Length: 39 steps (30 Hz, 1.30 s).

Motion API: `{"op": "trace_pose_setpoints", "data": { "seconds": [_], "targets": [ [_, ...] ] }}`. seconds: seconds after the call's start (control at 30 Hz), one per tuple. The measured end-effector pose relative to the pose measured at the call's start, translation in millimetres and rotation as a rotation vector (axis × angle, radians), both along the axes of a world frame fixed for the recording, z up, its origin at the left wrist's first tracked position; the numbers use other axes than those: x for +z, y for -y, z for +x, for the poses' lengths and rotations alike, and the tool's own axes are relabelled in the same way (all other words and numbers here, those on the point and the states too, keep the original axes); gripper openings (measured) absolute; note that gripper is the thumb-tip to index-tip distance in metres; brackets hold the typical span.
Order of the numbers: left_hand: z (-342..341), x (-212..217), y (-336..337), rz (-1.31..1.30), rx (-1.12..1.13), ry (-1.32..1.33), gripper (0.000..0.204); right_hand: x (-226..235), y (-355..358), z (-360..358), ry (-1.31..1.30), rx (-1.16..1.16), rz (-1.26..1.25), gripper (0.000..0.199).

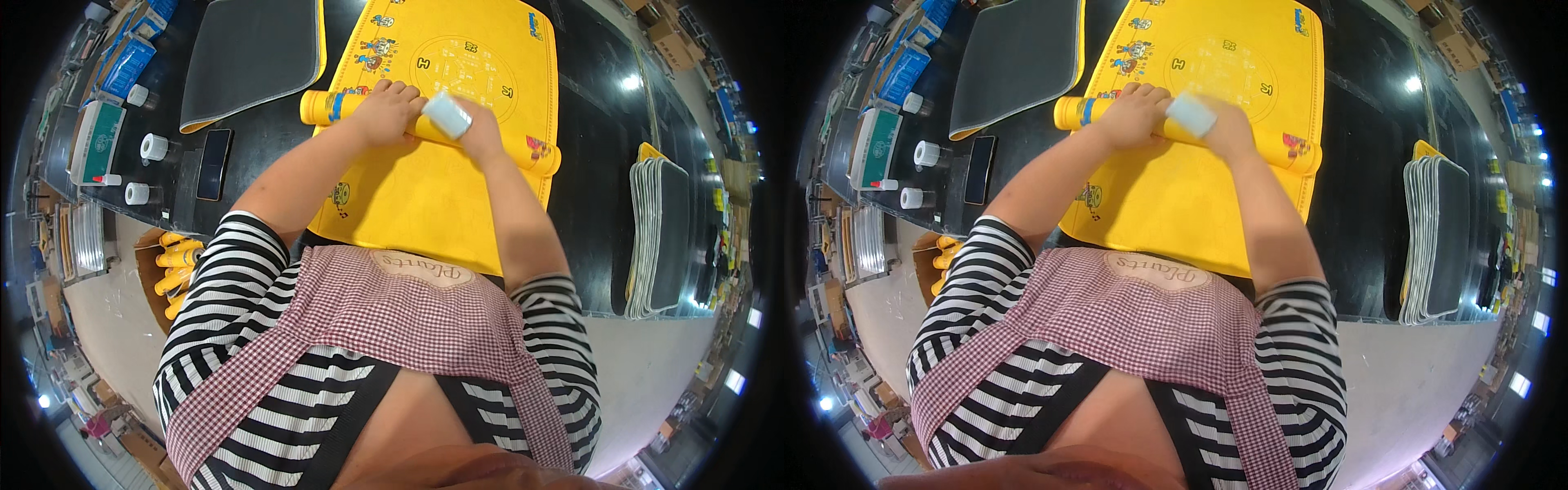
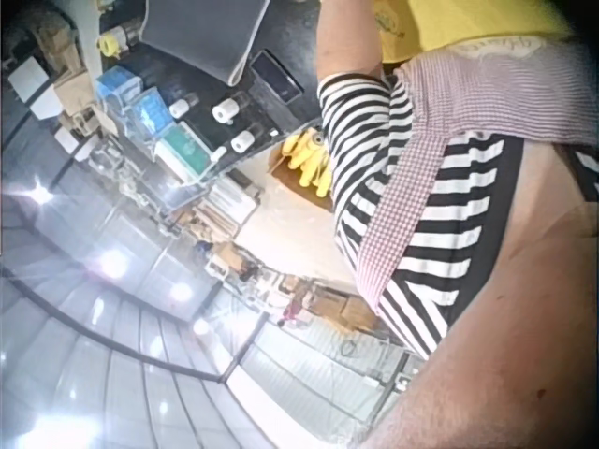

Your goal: The person rolls a yellow mat with a black surface on a table, secures it with tape, and places it in a box. They repeat this process for multiple mats.

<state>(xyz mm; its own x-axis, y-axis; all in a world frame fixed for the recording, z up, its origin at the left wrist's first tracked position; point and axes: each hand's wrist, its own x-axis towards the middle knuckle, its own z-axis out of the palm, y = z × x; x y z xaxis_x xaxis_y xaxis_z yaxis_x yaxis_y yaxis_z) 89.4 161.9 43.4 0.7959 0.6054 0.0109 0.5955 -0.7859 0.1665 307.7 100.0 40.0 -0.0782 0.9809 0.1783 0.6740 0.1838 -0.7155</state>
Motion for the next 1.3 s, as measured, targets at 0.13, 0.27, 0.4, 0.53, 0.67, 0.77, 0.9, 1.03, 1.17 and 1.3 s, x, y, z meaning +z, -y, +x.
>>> {"op": "trace_pose_setpoints", "data": {
  "seconds": [0.13,0.27,0.4,0.53,0.67,0.77,0.9,1.03,1.17,1.3],
  "targets": [
    [2,-5,-4,0.154,0.091,0.133,0.069,-14,-81,20,0.003,-0.108,-0.094,0.026],
    [9,12,-21,-0.014,0.055,0.018,0.070,-24,-90,34,-0.073,-0.031,-0.073,0.029],
    [6,11,-28,-0.095,0.032,-0.048,0.069,-18,-13,21,0.116,0.180,0.215,0.034],
    [-6,12,30,-0.269,0.061,-0.064,0.069,-28,100,-1,0.333,0.278,0.478,0.042],
    [-24,19,83,-0.435,0.088,-0.074,0.073,-17,165,-19,0.116,0.301,0.390,0.041],
    [-28,16,66,-0.356,0.039,0.027,0.068,-22,150,-25,0.174,0.238,0.388,0.038],
    [-24,8,48,-0.128,0.012,0.267,0.039,10,70,-20,0.089,0.042,-0.103,0.035],
    [-6,-19,74,0.281,-0.013,0.327,0.050,-31,-45,21,-0.128,-0.034,-0.073,0.034],
    [14,-35,33,0.333,0.121,0.205,0.067,-35,-90,34,-0.364,0.007,0.021,0.040],
    [35,1,-46,0.064,0.153,0.015,0.062,-8,-50,20,-0.282,0.074,0.051,0.043]
  ]
}}
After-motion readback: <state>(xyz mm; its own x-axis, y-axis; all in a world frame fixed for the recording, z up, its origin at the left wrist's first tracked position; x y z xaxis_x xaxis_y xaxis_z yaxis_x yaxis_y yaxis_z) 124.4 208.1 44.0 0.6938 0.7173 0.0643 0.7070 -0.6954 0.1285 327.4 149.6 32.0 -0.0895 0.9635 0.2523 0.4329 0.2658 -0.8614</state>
